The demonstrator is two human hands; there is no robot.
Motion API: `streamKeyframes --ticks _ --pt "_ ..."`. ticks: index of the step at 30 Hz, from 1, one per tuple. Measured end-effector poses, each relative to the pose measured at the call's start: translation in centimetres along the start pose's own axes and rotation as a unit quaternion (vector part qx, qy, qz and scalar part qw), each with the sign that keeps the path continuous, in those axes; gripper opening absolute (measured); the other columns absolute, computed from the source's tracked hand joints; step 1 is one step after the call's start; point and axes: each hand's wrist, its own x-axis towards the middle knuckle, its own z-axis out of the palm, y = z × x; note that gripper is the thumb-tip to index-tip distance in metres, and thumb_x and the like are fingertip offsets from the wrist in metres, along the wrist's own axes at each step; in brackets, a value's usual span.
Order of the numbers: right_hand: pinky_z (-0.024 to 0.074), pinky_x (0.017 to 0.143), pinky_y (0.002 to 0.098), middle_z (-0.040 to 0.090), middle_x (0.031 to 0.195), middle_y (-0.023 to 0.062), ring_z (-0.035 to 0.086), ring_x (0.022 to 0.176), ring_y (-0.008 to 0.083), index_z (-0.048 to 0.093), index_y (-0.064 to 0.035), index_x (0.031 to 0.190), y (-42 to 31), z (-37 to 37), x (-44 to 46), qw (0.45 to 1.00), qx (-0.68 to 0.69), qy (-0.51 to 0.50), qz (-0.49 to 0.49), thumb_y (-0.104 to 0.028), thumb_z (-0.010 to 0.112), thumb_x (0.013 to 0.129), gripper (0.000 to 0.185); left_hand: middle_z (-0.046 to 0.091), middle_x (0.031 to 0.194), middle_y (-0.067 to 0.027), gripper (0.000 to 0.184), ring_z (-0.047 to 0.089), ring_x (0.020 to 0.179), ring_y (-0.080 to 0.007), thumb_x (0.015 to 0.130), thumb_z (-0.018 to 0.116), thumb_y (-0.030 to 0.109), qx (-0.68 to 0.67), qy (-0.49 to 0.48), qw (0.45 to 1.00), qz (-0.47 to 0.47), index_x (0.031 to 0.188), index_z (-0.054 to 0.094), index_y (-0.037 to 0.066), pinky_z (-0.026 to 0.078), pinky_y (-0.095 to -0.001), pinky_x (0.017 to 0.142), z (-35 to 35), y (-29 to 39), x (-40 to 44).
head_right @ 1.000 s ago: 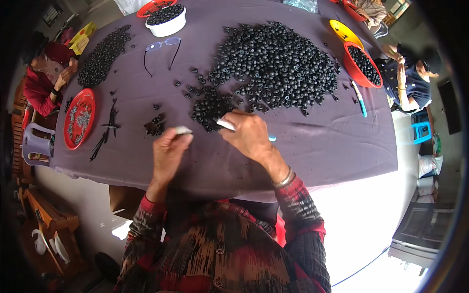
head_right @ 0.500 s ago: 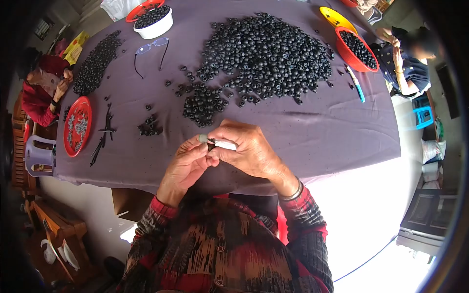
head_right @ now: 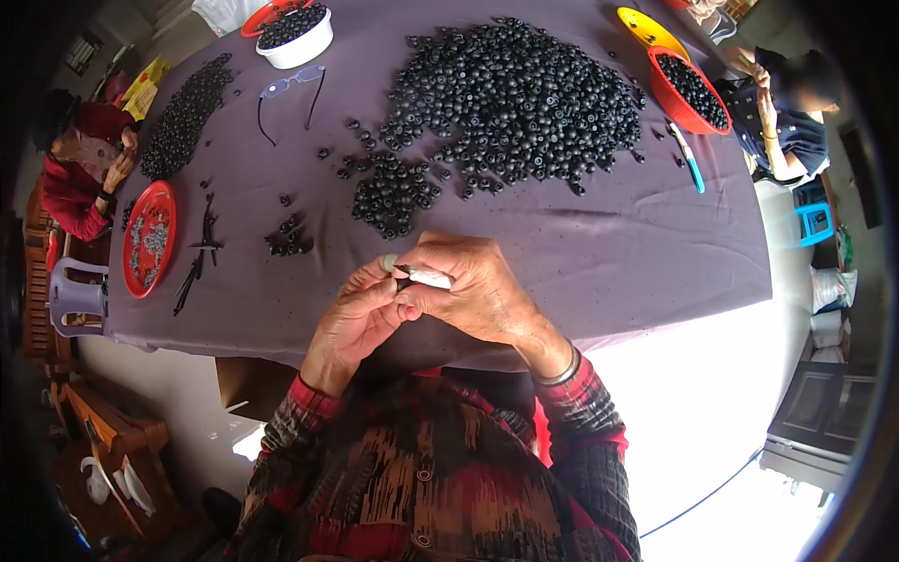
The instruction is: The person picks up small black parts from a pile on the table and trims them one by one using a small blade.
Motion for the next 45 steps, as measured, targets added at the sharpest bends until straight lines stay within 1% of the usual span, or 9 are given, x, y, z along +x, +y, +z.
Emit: streamKeyframes --ticks 8,14,17,18,19,24,27,31,45 --pt "0.0502 0.066 0.0234 0.063 0.083 0.0008 0.059 0.075 0.0066 0.069 0.0021 0.095 0.8 0.8 0.3 0.98 0.172 0.021 0.093 -0.003 0.073 0.084 0.013 0.063 0.09 -0.0019 0.014 0.058 0.081 -0.0111 0.094 0.061 0.012 -0.003 0.005 1.0 -0.007 0.107 0.065 0.01 0.049 -0.0291 0.073 -1.1 0.3 0.4" --pt "0.0497 0.065 0.026 0.064 0.081 0.0038 0.06 0.072 0.0094 0.067 0.0014 0.093 0.5 -0.2 1.3 0.998 0.012 0.048 0.029 -0.01 0.071 0.087 0.013 0.062 0.088 -0.0005 0.013 0.057 0.08 -0.0124 0.093 0.062 0.01 -0.018 -0.012 1.0 -0.004 0.105 0.065 0.01 0.049 -0.0301 0.073 -1.1 0.4 0.9" --pt "0.0498 0.065 0.0295 0.063 0.079 0.0086 0.061 0.07 0.0155 0.064 0.0004 0.096 0.6 -1.0 1.2 0.979 -0.165 0.118 -0.016 -0.021 0.071 0.089 0.023 0.061 0.088 -0.0007 0.011 0.057 0.08 -0.0127 0.093 0.061 0.009 -0.018 -0.012 1.0 0.011 0.103 0.065 0.009 0.049 -0.0303 0.072 -1.0 0.6 1.0" --pt "0.0498 0.065 0.0332 0.063 0.081 0.0128 0.062 0.071 0.0226 0.063 -0.0004 0.102 -0.1 -1.3 0.8 0.984 -0.156 0.087 0.024 -0.03 0.071 0.089 0.033 0.061 0.087 -0.0009 0.011 0.056 0.08 -0.0128 0.093 0.061 0.009 -0.017 -0.011 1.0 0.016 0.103 0.065 0.009 0.049 -0.0303 0.072 -1.0 0.7 1.0" --pt "0.0496 0.064 0.0343 0.064 0.084 0.0129 0.063 0.072 0.0238 0.063 -0.0001 0.103 -0.1 -1.1 0.3 0.988 -0.132 0.082 0.019 -0.033 0.071 0.087 0.038 0.062 0.087 -0.0011 0.011 0.056 0.08 -0.0127 0.093 0.061 0.009 -0.015 -0.015 0.999 0.024 0.103 0.065 0.009 0.049 -0.0303 0.072 -1.0 0.7 1.1" --pt "0.0496 0.062 0.0335 0.065 0.084 0.0099 0.063 0.07 0.025 0.065 -0.0047 0.106 0.8 0.0 -1.6 0.991 -0.098 0.081 -0.033 -0.025 0.069 0.09 0.026 0.064 0.088 -0.0023 0.014 0.059 0.08 -0.0129 0.094 0.059 0.007 -0.027 -0.058 0.996 0.056 0.106 0.064 0.008 0.05 -0.0303 0.072 -1.5 0.8 1.7" --pt "0.0497 0.06 0.0339 0.065 0.082 0.0081 0.063 0.068 0.0246 0.066 -0.0069 0.105 0.9 0.5 -1.8 0.99 -0.116 0.061 -0.047 -0.02 0.068 0.09 0.02 0.065 0.088 -0.0029 0.015 0.061 0.08 -0.0134 0.094 0.059 0.008 -0.008 -0.015 0.997 0.073 0.108 0.063 0.008 0.051 -0.0306 0.074 -1.1 0.5 1.6" --pt "0.0494 0.056 0.0359 0.064 0.078 0.0082 0.061 0.065 0.0262 0.067 -0.0072 0.103 0.7 0.7 -1.9 0.98 -0.175 0.084 -0.047 -0.021 0.07 0.087 0.022 0.066 0.088 -0.0038 0.015 0.063 0.08 -0.0138 0.094 0.059 0.008 -0.014 -0.012 0.997 0.079 0.109 0.063 0.008 0.052 -0.0312 0.075 -1.0 0.4 1.8" --pt "0.0497 0.055 0.0354 0.066 0.078 0.0086 0.062 0.062 0.0271 0.068 -0.0079 0.107 1.7 0.8 -1.7 0.985 -0.14 0.09 -0.043 -0.021 0.07 0.087 0.024 0.066 0.089 -0.0029 0.016 0.063 0.082 -0.013 0.095 0.057 0.007 -0.022 -0.012 0.997 0.074 0.109 0.064 0.009 0.053 -0.0307 0.076 -1.5 0.1 2.0"
